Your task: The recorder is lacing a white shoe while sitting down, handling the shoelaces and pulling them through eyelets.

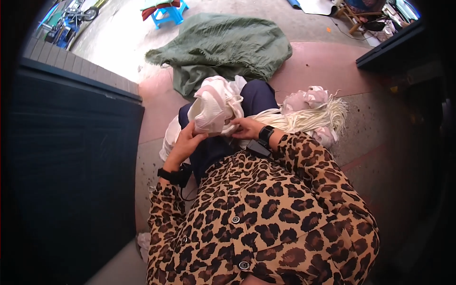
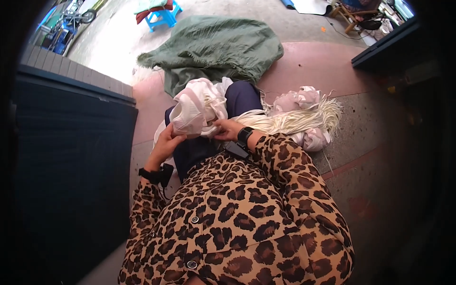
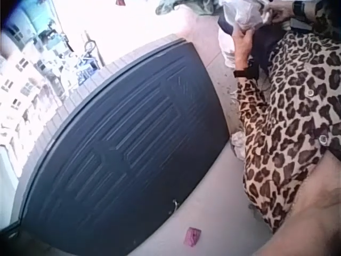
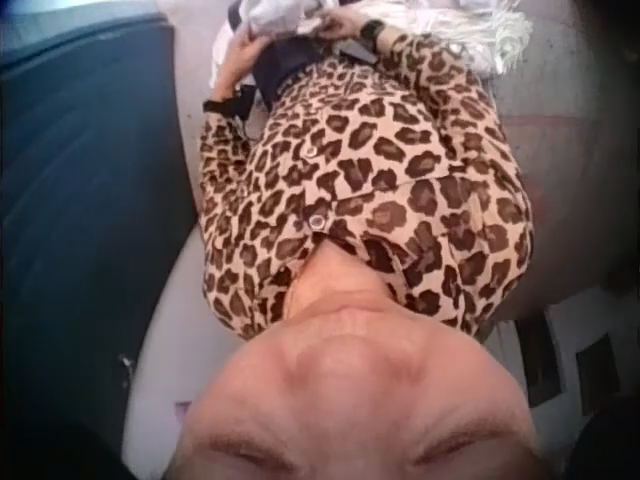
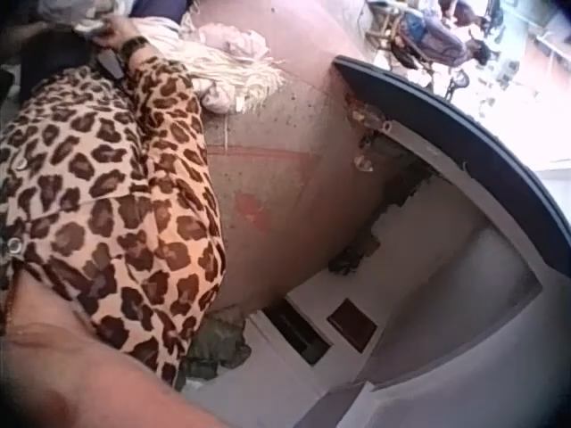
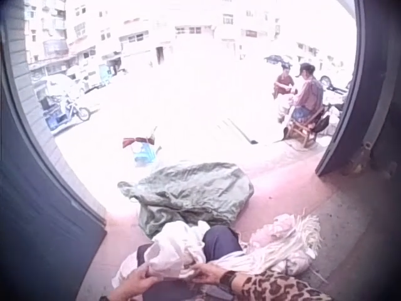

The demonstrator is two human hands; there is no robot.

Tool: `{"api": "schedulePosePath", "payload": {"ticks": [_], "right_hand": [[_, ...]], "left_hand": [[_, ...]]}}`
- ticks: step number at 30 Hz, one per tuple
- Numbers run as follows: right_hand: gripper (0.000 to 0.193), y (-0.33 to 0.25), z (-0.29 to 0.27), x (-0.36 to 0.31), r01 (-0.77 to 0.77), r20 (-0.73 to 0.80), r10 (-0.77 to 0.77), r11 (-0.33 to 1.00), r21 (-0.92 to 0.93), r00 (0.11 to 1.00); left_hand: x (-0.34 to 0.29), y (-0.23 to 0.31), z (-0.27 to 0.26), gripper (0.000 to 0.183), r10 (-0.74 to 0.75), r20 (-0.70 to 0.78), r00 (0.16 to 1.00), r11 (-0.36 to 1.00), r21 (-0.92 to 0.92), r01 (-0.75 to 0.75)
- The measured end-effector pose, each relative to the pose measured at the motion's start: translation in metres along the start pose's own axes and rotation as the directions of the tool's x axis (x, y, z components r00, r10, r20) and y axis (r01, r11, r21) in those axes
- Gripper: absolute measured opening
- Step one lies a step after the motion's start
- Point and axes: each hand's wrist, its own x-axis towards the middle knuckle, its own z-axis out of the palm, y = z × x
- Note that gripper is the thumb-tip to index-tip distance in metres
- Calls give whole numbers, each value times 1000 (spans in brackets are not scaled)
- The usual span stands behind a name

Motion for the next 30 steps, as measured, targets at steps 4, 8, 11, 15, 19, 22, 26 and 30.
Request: {"api": "schedulePosePath", "payload": {"ticks": [4,8,11,15,19,22,26,30], "right_hand": [[31,0,2,-5,7,11,-9,989,146,1000],[29,0,-6,-3,9,26,-18,946,324,999],[26,-1,-10,-20,-13,109,-27,934,356,994],[24,-5,6,-46,523,69,-528,802,-287,847],[47,-23,6,-61,413,213,-874,-15,-911,437],[30,-32,16,-59,272,362,-835,-266,-925,414],[15,-29,16,-30,253,369,-833,-284,-925,413],[14,-19,17,-34,222,410,-795,-346,-912,447]], "left_hand": [[7,-31,12,41,265,204,942,819,467,-332],[15,-31,37,48,218,228,949,601,734,-314],[17,-22,49,46,118,241,963,429,863,-268],[16,-38,61,40,120,174,977,409,888,-208],[30,-53,74,33,209,216,954,356,892,-280],[30,-48,66,28,276,221,935,496,800,-336],[36,-23,45,17,410,-163,898,676,715,-179],[53,-41,42,14,200,-178,963,644,765,8]]}}
